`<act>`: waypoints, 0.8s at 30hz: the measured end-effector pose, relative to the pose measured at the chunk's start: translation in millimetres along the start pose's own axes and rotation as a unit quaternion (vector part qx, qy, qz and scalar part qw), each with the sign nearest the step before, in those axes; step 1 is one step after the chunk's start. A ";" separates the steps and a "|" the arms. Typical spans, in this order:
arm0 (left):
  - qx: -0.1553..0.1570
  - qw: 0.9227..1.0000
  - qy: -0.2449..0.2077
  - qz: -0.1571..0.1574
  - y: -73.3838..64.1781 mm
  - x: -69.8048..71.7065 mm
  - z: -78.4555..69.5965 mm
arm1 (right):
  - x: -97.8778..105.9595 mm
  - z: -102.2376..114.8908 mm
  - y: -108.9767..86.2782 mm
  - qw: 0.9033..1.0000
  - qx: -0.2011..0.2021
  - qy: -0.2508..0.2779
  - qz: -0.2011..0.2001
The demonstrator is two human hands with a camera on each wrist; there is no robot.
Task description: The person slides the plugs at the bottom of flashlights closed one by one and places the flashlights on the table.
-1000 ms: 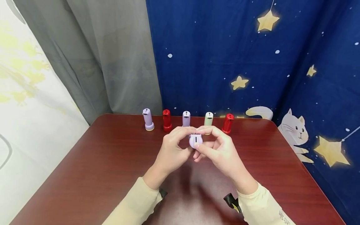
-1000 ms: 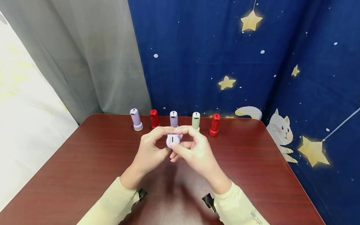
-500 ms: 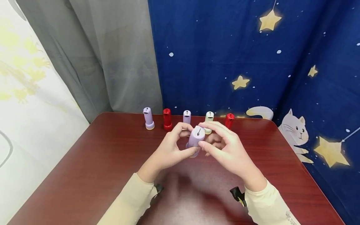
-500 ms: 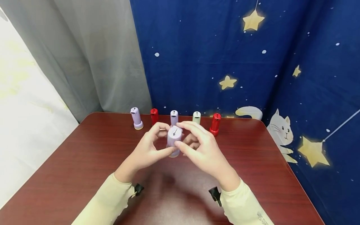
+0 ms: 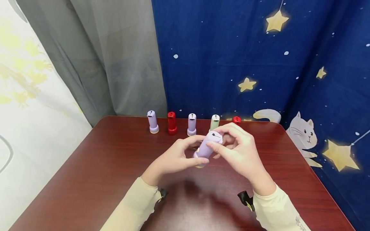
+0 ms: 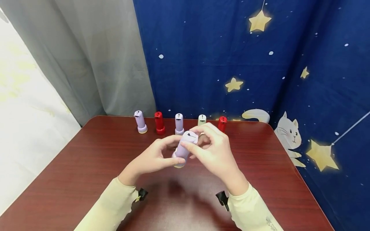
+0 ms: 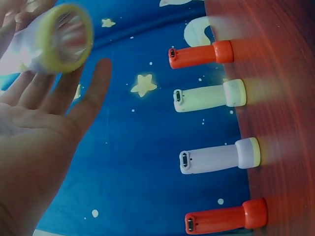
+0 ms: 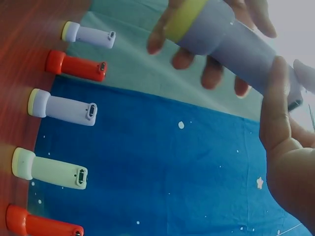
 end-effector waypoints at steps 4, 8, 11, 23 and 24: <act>0.039 0.998 -0.037 -0.024 1.6 1.7 6.1 | 7.9 -7.3 2.6 0.998 -0.059 0.001 -0.036; 0.050 0.997 -0.049 -0.036 1.2 4.3 8.2 | 8.9 -14.3 2.6 0.995 -0.089 -0.026 -0.023; 0.036 0.999 -0.037 -0.016 0.0 1.7 7.0 | 8.7 -16.9 2.2 0.994 -0.086 -0.061 -0.002; -0.010 1.000 0.013 0.017 -0.8 -3.6 5.7 | 13.6 -18.8 4.5 0.989 -0.074 -0.128 0.023; -0.012 1.000 0.015 0.017 -0.8 -3.7 5.7 | 13.7 -19.5 4.5 0.988 -0.075 -0.133 0.024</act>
Point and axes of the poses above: each hand's wrist, its own y-axis towards the middle knuckle, its own x-axis out of the back of the hand, z = x × y, the point moved 9 cm from there along y, towards the middle knuckle, and after that the axes turned 15 degrees about -z, right-handed, at the moved point
